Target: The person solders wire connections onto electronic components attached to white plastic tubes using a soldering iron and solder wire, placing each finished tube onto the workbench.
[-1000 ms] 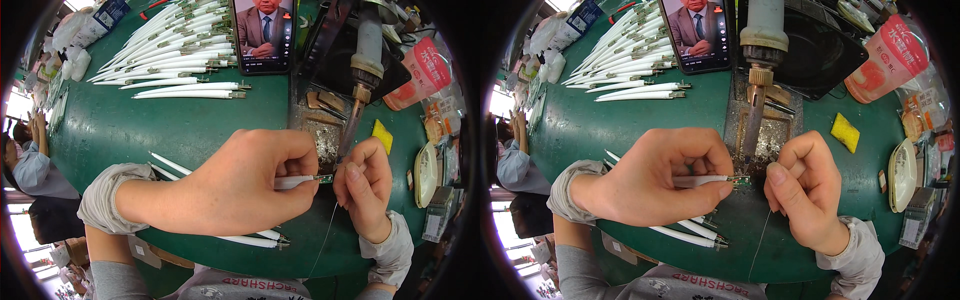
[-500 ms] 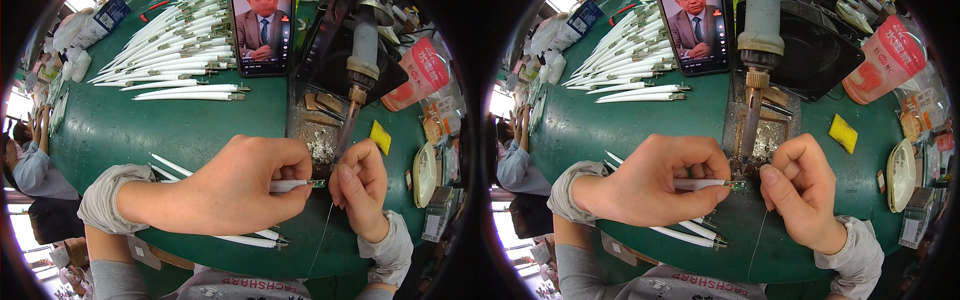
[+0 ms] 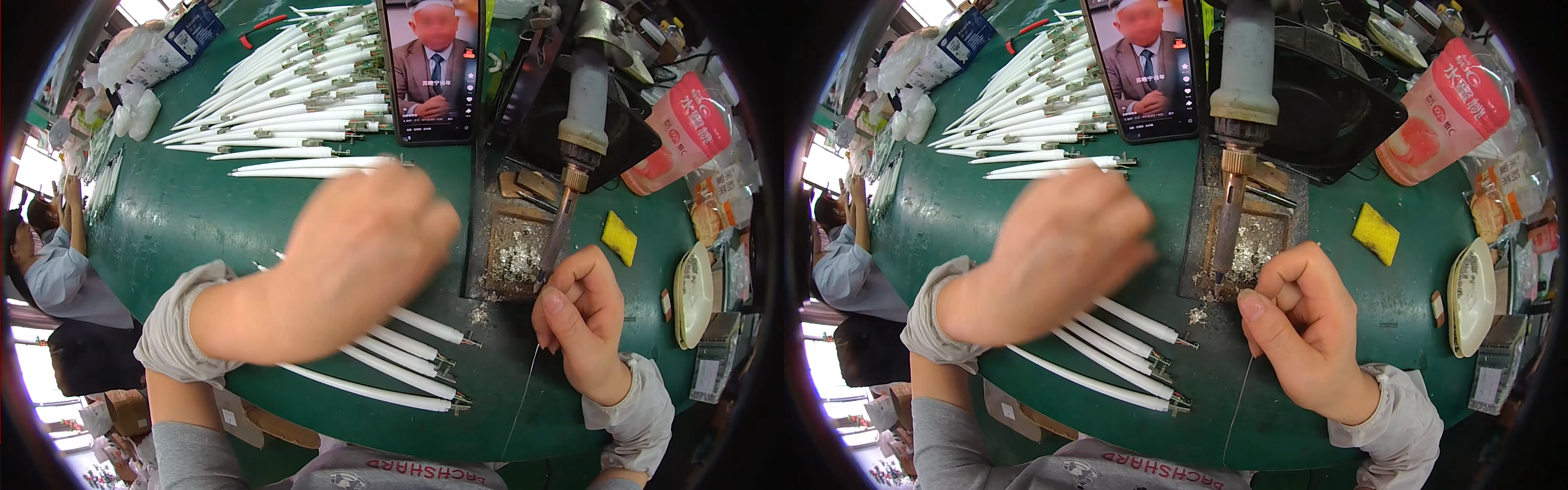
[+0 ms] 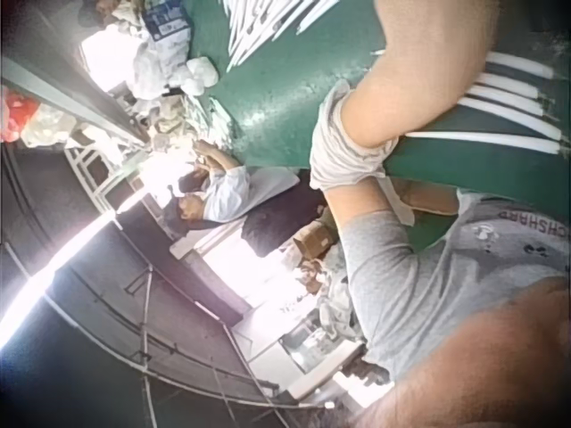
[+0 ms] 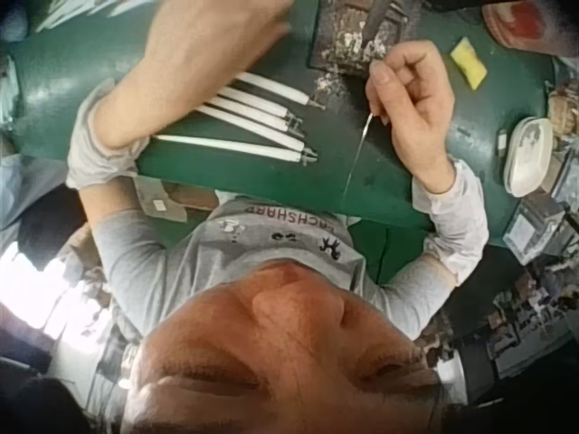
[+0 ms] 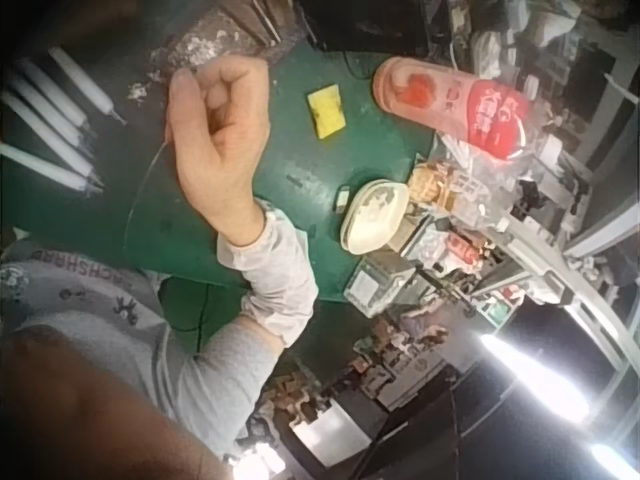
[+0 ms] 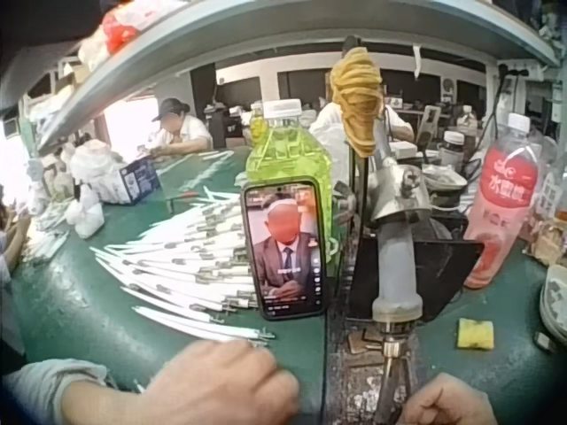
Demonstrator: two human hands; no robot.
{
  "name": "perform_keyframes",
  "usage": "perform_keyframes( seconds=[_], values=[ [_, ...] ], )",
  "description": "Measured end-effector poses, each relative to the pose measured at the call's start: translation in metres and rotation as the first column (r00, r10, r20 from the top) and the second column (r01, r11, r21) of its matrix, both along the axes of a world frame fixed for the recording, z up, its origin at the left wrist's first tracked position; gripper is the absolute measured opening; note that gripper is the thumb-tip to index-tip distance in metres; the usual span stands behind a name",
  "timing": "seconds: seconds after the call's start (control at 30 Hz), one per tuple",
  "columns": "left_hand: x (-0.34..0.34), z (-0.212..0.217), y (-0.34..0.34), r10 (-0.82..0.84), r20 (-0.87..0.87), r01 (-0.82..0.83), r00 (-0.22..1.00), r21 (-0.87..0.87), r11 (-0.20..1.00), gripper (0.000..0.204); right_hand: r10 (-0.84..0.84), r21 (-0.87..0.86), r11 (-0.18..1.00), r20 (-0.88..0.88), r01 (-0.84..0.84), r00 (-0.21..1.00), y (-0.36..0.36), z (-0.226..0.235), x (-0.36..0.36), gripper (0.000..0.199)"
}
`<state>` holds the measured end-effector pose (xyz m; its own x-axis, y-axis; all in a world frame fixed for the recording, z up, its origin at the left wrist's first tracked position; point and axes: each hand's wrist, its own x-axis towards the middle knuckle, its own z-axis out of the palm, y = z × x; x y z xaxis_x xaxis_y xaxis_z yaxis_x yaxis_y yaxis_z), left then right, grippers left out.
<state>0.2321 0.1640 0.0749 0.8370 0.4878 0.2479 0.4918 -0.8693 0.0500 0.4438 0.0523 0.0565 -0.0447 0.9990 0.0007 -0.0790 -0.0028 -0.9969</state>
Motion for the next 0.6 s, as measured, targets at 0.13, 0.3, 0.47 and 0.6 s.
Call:
perform_keyframes(
  seconds=[0.13,0.3,0.47,0.6],
  values=[
    [-0.011,-0.010,0.028,0.192,-0.102,-0.146,0.976,0.349,0.926,0.021,0.006,-0.009,1.000,0.006,-0.006,1.000,0.001,0.002,-0.002,0.014],
    [-0.007,-0.007,0.019,0.136,-0.119,-0.099,0.983,0.278,0.956,0.019,0.055,-0.026,0.998,0.011,-0.055,0.998,-0.001,0.000,0.002,0.016],
    [-0.002,0.004,-0.009,-0.160,0.122,0.186,0.980,-0.246,0.951,0.021,0.051,-0.148,0.987,-0.035,-0.055,0.998,-0.002,0.007,-0.004,0.022],
    [0.000,0.009,-0.025,-0.165,0.209,0.233,0.964,-0.368,0.900,0.023,0.050,-0.205,0.976,-0.084,-0.066,0.995,-0.004,0.010,-0.007,0.022]
  ],
)
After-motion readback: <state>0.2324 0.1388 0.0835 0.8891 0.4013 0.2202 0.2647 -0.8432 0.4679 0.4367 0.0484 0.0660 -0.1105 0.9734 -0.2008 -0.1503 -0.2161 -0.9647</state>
